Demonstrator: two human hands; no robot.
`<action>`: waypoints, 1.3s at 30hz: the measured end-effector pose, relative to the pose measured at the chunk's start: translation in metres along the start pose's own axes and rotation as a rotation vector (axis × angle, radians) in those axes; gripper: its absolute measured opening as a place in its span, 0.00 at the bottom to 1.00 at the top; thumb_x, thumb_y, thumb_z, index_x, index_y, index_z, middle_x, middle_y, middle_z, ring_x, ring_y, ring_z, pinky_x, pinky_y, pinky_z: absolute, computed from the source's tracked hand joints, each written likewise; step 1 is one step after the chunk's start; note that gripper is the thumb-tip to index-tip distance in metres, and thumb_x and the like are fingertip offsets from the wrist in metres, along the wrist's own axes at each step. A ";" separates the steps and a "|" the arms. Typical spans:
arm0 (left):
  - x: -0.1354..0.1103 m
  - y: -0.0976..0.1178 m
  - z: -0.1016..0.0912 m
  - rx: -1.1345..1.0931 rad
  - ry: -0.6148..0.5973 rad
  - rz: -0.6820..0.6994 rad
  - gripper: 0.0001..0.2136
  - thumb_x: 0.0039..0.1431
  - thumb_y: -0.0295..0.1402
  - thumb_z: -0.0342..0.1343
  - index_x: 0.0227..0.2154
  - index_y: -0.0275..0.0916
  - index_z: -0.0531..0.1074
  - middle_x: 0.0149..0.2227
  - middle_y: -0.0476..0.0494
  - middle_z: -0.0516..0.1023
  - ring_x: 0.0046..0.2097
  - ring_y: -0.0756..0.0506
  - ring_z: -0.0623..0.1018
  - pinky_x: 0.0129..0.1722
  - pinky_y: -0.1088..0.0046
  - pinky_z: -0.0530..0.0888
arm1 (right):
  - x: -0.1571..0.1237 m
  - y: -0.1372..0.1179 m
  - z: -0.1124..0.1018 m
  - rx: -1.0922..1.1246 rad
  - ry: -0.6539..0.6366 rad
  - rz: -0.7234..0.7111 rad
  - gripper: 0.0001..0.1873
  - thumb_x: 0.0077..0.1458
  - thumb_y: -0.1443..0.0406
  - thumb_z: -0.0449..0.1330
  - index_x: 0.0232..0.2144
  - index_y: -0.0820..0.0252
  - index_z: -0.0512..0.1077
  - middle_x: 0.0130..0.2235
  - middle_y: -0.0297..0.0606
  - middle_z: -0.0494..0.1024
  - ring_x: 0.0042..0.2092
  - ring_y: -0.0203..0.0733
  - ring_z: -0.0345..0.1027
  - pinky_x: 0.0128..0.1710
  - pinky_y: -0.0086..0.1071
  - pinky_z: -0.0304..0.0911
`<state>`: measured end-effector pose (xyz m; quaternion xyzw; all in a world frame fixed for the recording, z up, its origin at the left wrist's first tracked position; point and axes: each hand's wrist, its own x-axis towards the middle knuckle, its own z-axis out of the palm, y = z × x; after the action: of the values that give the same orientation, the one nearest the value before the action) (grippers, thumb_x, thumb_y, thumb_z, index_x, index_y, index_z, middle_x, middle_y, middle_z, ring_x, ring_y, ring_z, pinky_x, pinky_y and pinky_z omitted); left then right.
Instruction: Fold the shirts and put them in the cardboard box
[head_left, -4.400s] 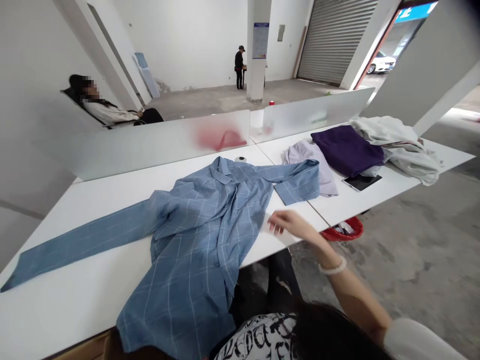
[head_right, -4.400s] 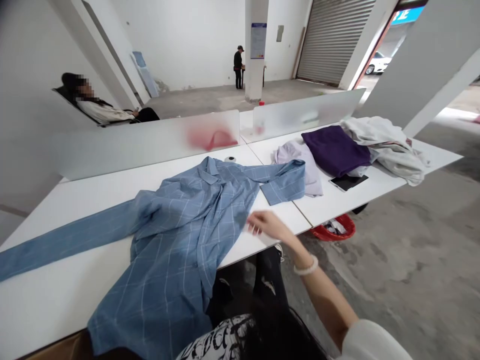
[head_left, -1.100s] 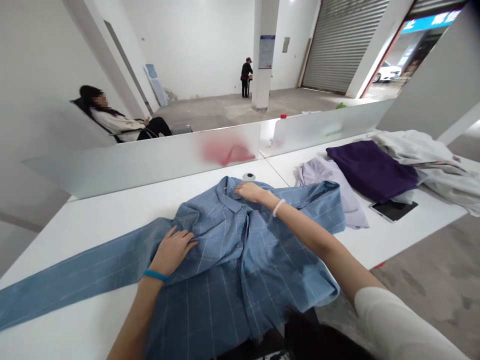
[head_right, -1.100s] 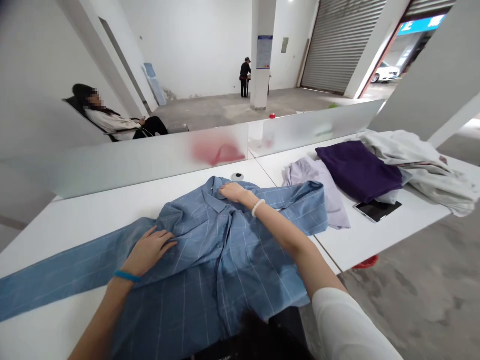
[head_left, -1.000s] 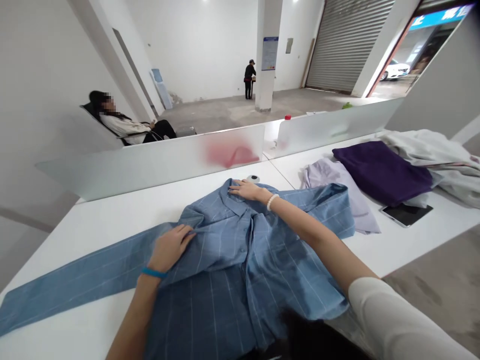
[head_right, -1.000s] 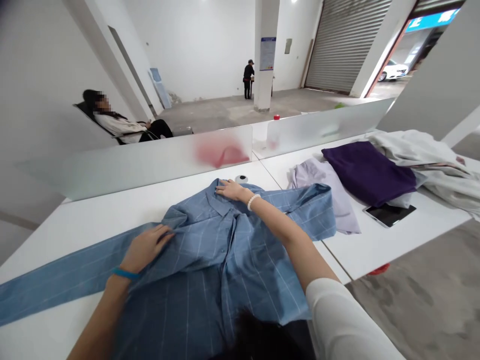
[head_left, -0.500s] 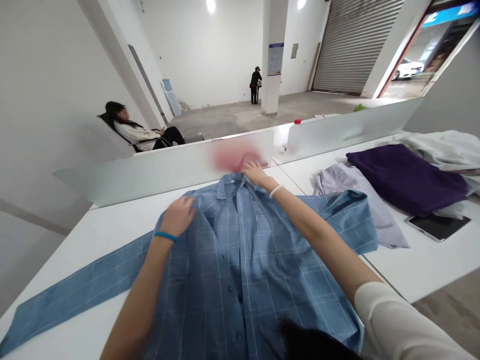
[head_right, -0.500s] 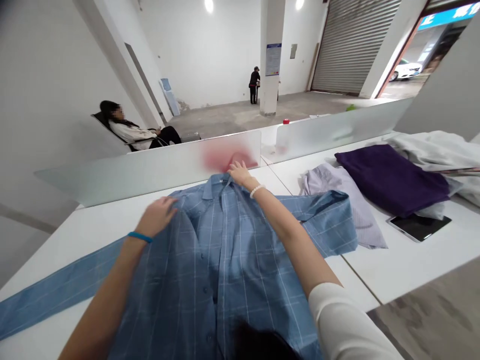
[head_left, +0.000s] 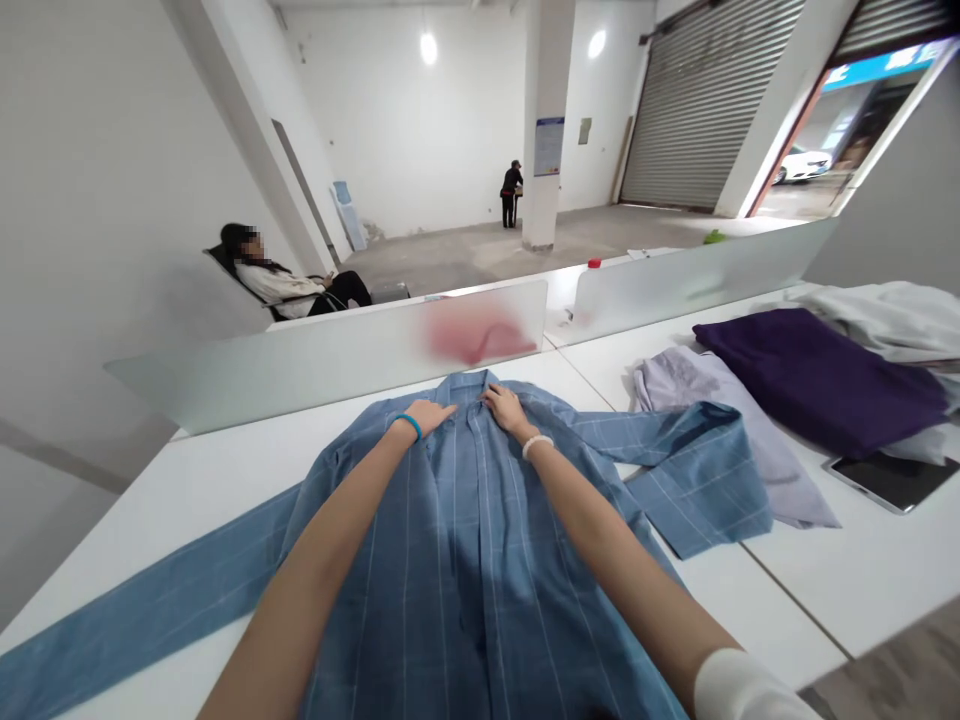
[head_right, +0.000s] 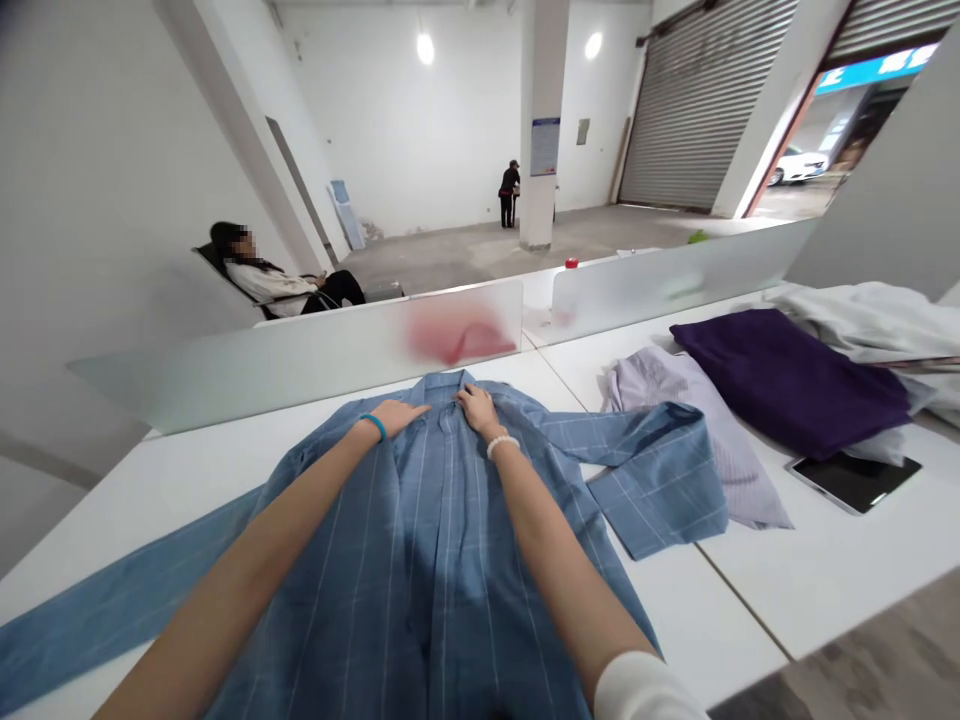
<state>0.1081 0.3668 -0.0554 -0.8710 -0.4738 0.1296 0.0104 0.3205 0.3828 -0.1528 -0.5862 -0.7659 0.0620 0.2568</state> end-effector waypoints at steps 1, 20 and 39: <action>0.009 -0.003 -0.003 -0.003 -0.007 -0.003 0.18 0.58 0.26 0.49 0.51 0.46 0.69 0.41 0.40 0.78 0.45 0.42 0.76 0.45 0.68 0.67 | 0.002 0.002 0.003 0.021 0.024 0.004 0.15 0.63 0.65 0.48 0.46 0.55 0.72 0.57 0.44 0.67 0.56 0.45 0.60 0.55 0.42 0.55; 0.009 0.030 0.031 -0.435 0.336 -0.289 0.20 0.64 0.34 0.43 0.58 0.37 0.56 0.52 0.37 0.73 0.51 0.45 0.74 0.48 0.71 0.68 | 0.014 0.014 0.016 0.148 0.177 0.044 0.15 0.62 0.65 0.47 0.41 0.61 0.74 0.42 0.44 0.73 0.42 0.41 0.64 0.47 0.32 0.59; -0.036 0.087 0.058 -0.535 0.319 -0.326 0.11 0.61 0.36 0.45 0.30 0.41 0.71 0.35 0.44 0.79 0.38 0.45 0.76 0.34 0.72 0.65 | 0.007 0.001 -0.002 0.017 0.073 0.100 0.16 0.64 0.63 0.47 0.45 0.61 0.71 0.44 0.43 0.71 0.45 0.41 0.63 0.50 0.32 0.57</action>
<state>0.1478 0.2829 -0.1160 -0.7651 -0.6161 -0.1402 -0.1240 0.3208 0.3888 -0.1497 -0.6233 -0.7253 0.0600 0.2861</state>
